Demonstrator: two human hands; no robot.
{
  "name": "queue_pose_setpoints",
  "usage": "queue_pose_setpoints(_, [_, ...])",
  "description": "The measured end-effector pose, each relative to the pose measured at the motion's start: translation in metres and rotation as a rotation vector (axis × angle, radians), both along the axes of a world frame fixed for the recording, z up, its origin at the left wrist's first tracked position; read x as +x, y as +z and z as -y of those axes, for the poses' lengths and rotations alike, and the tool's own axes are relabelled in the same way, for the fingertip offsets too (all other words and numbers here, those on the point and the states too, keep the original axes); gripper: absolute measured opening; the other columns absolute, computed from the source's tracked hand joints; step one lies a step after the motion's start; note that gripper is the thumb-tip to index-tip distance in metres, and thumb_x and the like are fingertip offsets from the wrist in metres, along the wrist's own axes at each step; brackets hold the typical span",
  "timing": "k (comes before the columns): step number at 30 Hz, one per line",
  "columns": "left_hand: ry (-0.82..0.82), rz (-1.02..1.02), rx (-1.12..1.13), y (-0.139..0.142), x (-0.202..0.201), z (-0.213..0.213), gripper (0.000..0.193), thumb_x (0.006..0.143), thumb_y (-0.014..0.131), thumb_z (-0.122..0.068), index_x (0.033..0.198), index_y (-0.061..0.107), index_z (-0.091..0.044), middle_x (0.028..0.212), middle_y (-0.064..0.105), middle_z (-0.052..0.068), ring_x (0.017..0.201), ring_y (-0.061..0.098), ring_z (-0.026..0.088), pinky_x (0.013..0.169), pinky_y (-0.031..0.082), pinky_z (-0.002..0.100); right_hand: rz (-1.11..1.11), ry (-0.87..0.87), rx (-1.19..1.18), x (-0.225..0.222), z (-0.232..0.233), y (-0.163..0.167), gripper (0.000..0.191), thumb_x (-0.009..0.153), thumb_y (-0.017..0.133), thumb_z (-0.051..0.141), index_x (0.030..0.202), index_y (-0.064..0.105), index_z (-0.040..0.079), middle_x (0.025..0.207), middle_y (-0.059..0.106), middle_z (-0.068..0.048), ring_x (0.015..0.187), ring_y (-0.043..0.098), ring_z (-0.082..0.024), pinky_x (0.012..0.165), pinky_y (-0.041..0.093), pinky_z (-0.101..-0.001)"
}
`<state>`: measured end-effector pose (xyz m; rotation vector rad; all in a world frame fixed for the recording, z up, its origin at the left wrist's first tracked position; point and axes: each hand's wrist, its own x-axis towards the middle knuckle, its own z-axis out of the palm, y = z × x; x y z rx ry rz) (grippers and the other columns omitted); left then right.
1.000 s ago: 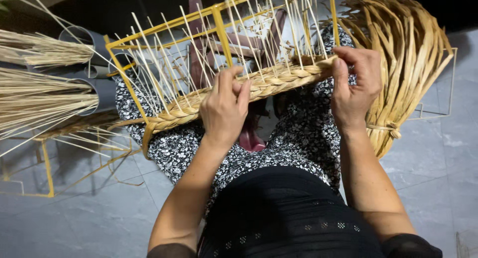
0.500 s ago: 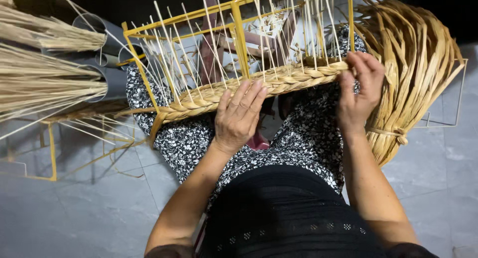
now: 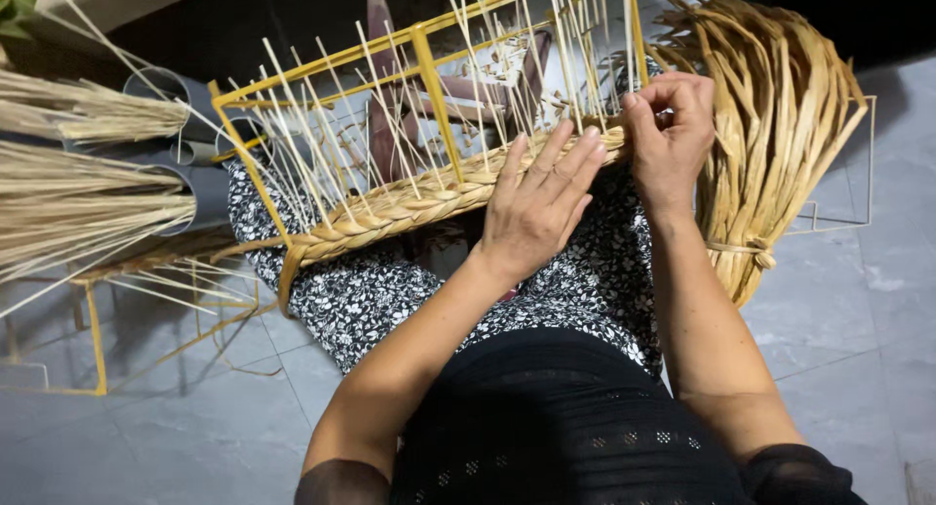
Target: The person sits on the floor with a woven basket frame on their lap and weaves dried palm strips around the frame by hand, tucking and tightening the strips along the rim. They occasionally reach for new strips from bundles beside them and continue weaving the sides of the basket.
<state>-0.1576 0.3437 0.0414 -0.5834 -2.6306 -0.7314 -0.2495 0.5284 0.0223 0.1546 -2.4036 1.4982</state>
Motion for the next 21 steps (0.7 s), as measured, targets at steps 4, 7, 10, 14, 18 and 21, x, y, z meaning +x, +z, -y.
queue_pose_setpoints(4, [0.032,-0.049,-0.065,0.002,-0.012,-0.011,0.055,0.101,0.069,-0.019,0.153,0.053,-0.01,0.16,0.049,0.005,0.152,0.041,0.024,0.127,0.027,0.052,-0.078,-0.01,-0.052,-0.004,-0.008,-0.006,0.014,0.106,0.073,0.004,0.098,0.062,0.0,0.112,0.06,-0.009,0.104,0.058,-0.018,0.091,0.051,-0.0287])
queue_pose_setpoints(7, [0.067,-0.088,-0.113,-0.001,-0.015,-0.013,0.051,0.105,0.067,-0.016,0.153,0.053,-0.011,0.16,0.049,0.005,0.151,0.044,0.023,0.127,0.028,0.049,-0.065,0.037,0.011,-0.009,-0.012,-0.006,0.015,0.106,0.073,0.004,0.102,0.059,0.0,0.109,0.061,-0.008,0.101,0.059,-0.017,0.092,0.051,-0.0291])
queue_pose_setpoints(10, [0.079,-0.099,-0.135,-0.003,-0.016,-0.013,0.051,0.104,0.066,-0.014,0.153,0.053,-0.01,0.159,0.05,0.005,0.15,0.046,0.023,0.128,0.028,0.047,0.026,0.027,0.025,-0.011,-0.014,-0.006,0.016,0.103,0.074,0.005,0.098,0.06,0.001,0.101,0.058,-0.008,0.091,0.055,-0.015,0.082,0.048,-0.029])
queue_pose_setpoints(14, [0.061,-0.1,-0.111,-0.007,-0.013,-0.01,0.051,0.104,0.065,-0.011,0.153,0.053,-0.008,0.159,0.05,0.006,0.15,0.045,0.024,0.129,0.026,0.046,0.132,0.035,-0.103,-0.014,-0.016,-0.002,0.011,0.104,0.07,0.009,0.1,0.061,0.003,0.097,0.06,-0.005,0.083,0.055,-0.014,0.073,0.048,-0.0292])
queue_pose_setpoints(18, [0.023,-0.089,-0.049,-0.01,-0.007,-0.005,0.049,0.104,0.065,-0.01,0.152,0.054,-0.006,0.159,0.05,0.007,0.15,0.044,0.025,0.129,0.024,0.045,0.105,0.012,-0.194,-0.022,-0.029,0.02,0.011,0.111,0.066,0.014,0.105,0.069,0.005,0.099,0.059,-0.002,0.082,0.054,-0.013,0.069,0.047,-0.0273])
queue_pose_setpoints(21, [0.035,-0.113,-0.067,-0.013,-0.003,-0.005,0.049,0.104,0.064,-0.008,0.152,0.056,-0.007,0.159,0.05,0.005,0.151,0.044,0.023,0.13,0.023,0.042,0.202,0.045,-0.304,-0.01,-0.02,0.035,0.014,0.102,0.065,0.02,0.097,0.071,0.008,0.098,0.061,0.002,0.077,0.066,-0.014,0.064,0.057,-0.0287])
